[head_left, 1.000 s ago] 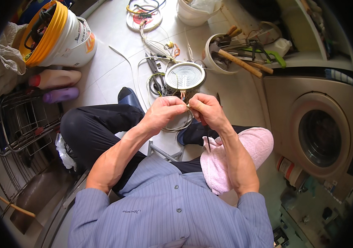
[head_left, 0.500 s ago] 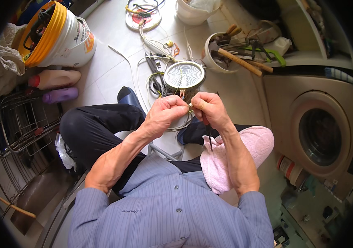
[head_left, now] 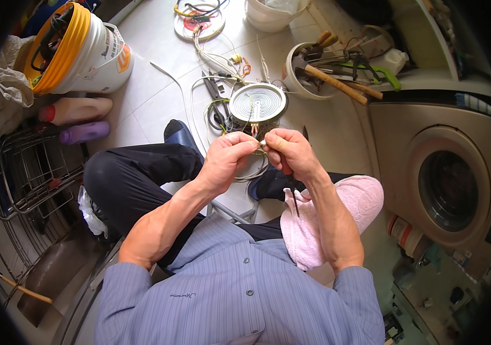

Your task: The person manipulates a circular heating element and its wiring, using pliers to strip insulation from wires and connect them while sitting on the floor.

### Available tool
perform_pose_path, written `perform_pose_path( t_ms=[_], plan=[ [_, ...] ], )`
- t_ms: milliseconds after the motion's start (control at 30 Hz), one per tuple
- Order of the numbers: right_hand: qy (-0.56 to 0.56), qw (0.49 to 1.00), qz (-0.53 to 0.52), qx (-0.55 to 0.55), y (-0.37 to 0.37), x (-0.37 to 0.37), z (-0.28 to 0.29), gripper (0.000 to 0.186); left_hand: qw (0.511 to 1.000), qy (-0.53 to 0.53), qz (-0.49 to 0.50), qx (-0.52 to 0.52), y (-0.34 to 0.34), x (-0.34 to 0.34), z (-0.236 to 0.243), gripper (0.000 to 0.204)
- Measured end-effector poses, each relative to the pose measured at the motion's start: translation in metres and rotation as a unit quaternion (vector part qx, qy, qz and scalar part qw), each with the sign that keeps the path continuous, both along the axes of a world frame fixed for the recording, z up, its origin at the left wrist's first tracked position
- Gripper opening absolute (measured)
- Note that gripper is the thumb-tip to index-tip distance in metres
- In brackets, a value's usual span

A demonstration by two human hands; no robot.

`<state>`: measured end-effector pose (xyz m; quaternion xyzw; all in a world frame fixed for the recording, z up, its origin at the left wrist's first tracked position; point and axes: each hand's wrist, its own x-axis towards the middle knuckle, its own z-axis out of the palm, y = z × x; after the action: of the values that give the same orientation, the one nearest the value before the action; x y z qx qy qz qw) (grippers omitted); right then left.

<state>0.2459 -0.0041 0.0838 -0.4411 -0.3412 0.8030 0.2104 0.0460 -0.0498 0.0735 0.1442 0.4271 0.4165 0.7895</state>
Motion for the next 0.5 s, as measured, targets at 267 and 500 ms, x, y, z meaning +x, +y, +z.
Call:
perform_pose_path(
  t_ms=[267, 500],
  plan=[
    [0.005, 1.0, 0.012, -0.003, 0.0009, 0.0, -0.0038, 0.031, 1.0, -0.026, 0.01, 0.01, 0.0027, -0.0027, 0.0005, 0.007],
    [0.02, 1.0, 0.014, -0.015, -0.0003, -0.0009, -0.0046, 0.031, 0.998, -0.06, -0.019, 0.008, 0.0017, -0.0068, -0.001, 0.01]
  ],
)
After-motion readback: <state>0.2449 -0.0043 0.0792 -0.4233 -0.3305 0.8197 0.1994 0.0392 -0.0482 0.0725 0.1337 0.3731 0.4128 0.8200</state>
